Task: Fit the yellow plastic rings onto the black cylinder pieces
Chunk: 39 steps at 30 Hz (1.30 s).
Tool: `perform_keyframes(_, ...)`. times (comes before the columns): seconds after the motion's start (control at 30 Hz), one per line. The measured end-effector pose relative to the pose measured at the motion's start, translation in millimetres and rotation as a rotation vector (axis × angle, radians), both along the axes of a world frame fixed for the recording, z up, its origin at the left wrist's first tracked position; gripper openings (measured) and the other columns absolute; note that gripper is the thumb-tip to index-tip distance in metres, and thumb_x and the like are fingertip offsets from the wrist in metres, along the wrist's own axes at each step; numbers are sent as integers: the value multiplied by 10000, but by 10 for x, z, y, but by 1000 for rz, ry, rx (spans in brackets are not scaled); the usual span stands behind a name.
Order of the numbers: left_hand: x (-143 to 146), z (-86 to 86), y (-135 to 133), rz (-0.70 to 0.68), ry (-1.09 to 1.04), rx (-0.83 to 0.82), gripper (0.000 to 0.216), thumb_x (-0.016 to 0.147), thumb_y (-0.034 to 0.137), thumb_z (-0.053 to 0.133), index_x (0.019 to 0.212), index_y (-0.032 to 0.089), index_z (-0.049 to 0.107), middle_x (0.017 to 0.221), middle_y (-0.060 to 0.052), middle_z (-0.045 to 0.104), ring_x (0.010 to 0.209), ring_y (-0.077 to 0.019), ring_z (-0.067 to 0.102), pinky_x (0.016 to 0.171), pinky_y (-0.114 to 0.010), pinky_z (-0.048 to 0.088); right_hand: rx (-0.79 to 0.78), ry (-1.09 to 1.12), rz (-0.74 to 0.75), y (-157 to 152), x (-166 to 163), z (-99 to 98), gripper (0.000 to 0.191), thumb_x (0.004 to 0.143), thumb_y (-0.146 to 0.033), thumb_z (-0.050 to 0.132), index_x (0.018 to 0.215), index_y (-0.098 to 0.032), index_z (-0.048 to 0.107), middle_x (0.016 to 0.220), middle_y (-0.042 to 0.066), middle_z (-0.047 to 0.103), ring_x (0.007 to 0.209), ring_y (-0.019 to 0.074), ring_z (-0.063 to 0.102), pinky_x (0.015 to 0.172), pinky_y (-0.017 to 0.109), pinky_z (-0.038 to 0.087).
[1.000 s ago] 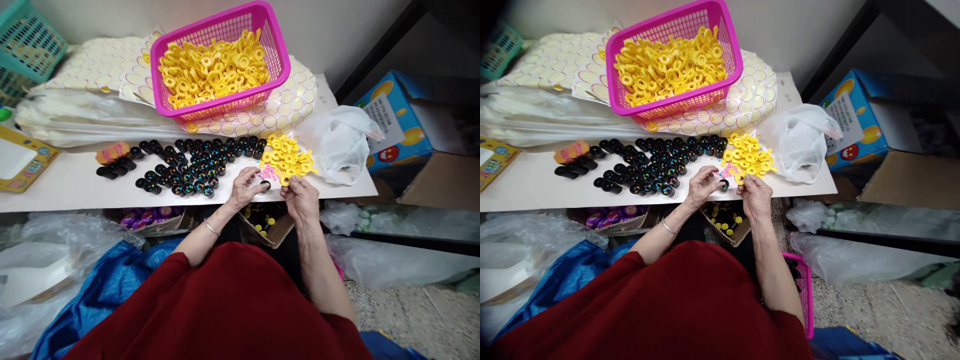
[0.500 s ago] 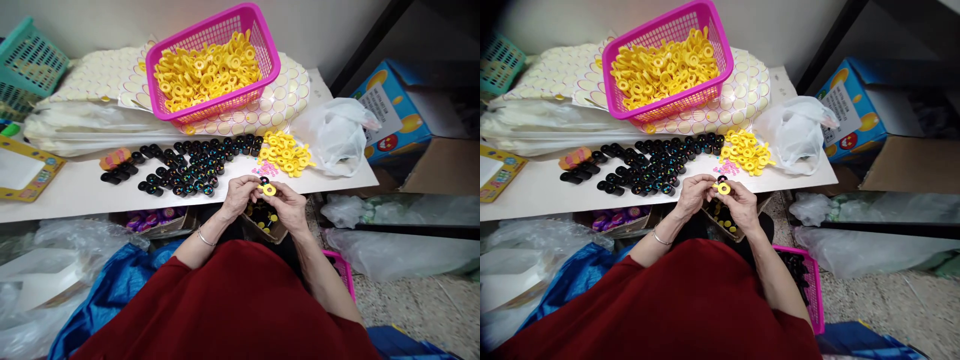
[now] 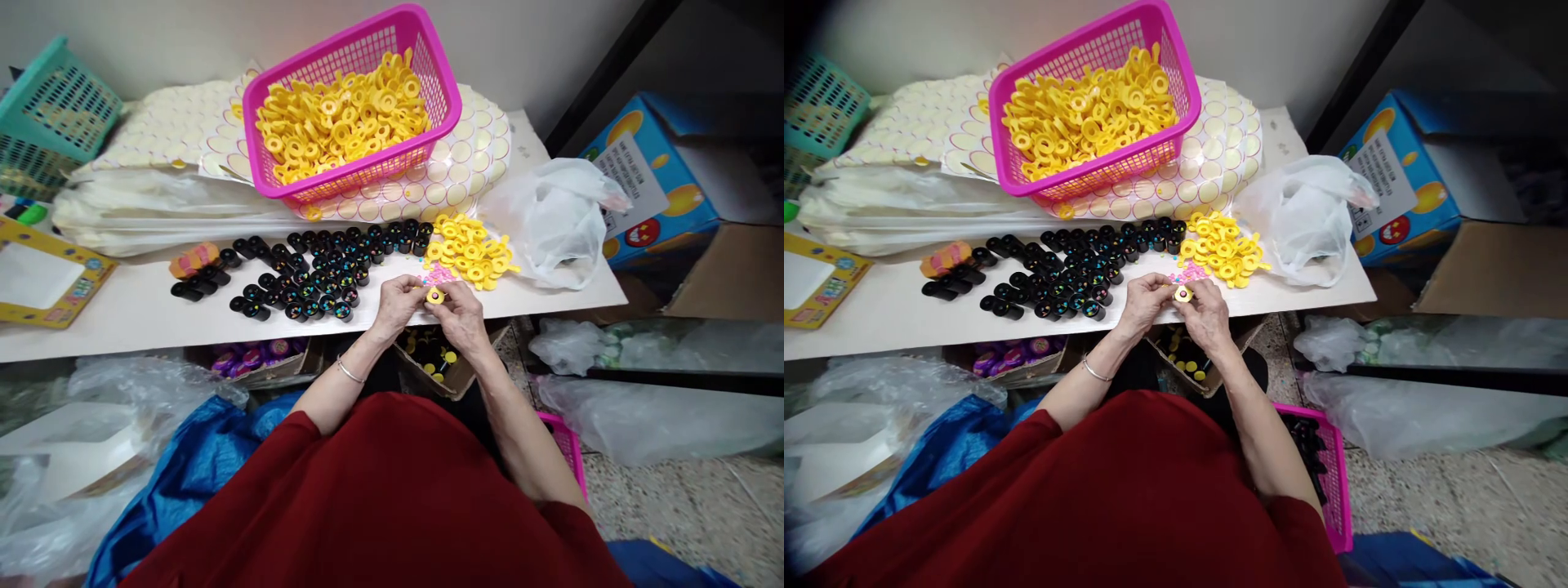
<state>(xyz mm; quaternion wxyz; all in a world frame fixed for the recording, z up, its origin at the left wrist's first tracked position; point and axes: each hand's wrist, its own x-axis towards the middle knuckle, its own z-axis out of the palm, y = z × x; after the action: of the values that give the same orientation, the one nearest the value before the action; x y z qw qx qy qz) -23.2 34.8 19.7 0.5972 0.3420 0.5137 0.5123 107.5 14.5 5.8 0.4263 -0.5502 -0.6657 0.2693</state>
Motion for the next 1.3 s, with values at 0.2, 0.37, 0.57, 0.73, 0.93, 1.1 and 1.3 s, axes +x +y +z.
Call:
perform_keyframes(0.2, 26, -46, -12, -82, 95, 36, 265, 586, 367, 733, 642, 123, 646, 539, 41, 567, 491, -60, 476, 486, -183, 365, -89, 171, 13, 27, -11, 36, 222, 679, -323, 687, 864, -201, 668, 794, -7, 565, 638, 123, 504, 616, 283, 446)
perform_keyframes(0.37, 44, -110, -1, -80, 181, 72, 236, 632, 363, 697, 651, 129, 673, 565, 30, 581, 535, -73, 494, 536, -190, 386, -270, 499, -82, 69, -60, -14, 339, 761, -509, 609, 709, -177, 650, 585, -29, 525, 516, 95, 459, 472, 231, 379)
perform_keyframes(0.57, 64, -104, -13, -83, 231, 56, 239, 643, 366, 680, 646, 127, 666, 570, 26, 576, 559, -76, 479, 546, -191, 369, -444, 603, -211, 108, -163, 16, 370, 714, -528, 641, 639, -168, 597, 424, -67, 429, 352, 64, 363, 332, 207, 284)
perform_keyframes(0.73, 86, -126, -33, -69, 213, -37, 278, 645, 403, 684, 643, 127, 646, 557, 34, 541, 539, -69, 460, 527, -192, 350, -563, 681, -230, 76, -209, 103, 353, 693, -517, 645, 670, -177, 549, 527, -54, 532, 347, 78, 484, 300, 191, 384)
perform_keyframes(0.93, 69, -169, 46, -104, 244, -36, 264, 622, 385, 683, 605, 128, 623, 541, 32, 524, 538, -79, 458, 538, -209, 351, -616, 706, -254, 111, -233, 100, 260, 715, -424, 627, 681, -184, 533, 471, -70, 506, 307, 82, 488, 289, 186, 424)
perform_keyframes(1.1, 35, -24, 59, -157, 397, 21, 293, 669, 397, 610, 540, 142, 549, 494, 46, 431, 527, -81, 390, 512, -220, 283, -595, 727, -255, 128, -268, 90, 238, 723, -402, 607, 673, -186, 521, 444, -69, 510, 288, 86, 486, 266, 175, 388)
perform_keyframes(1.3, 46, -1, 12, -165, 498, 48, 397, 722, 498, 554, 533, 160, 468, 495, 58, 329, 527, -76, 306, 509, -227, 229, -546, 696, -256, 112, -268, 17, 288, 740, -456, 608, 662, -197, 511, 406, -76, 468, 288, 97, 481, 265, 182, 358)
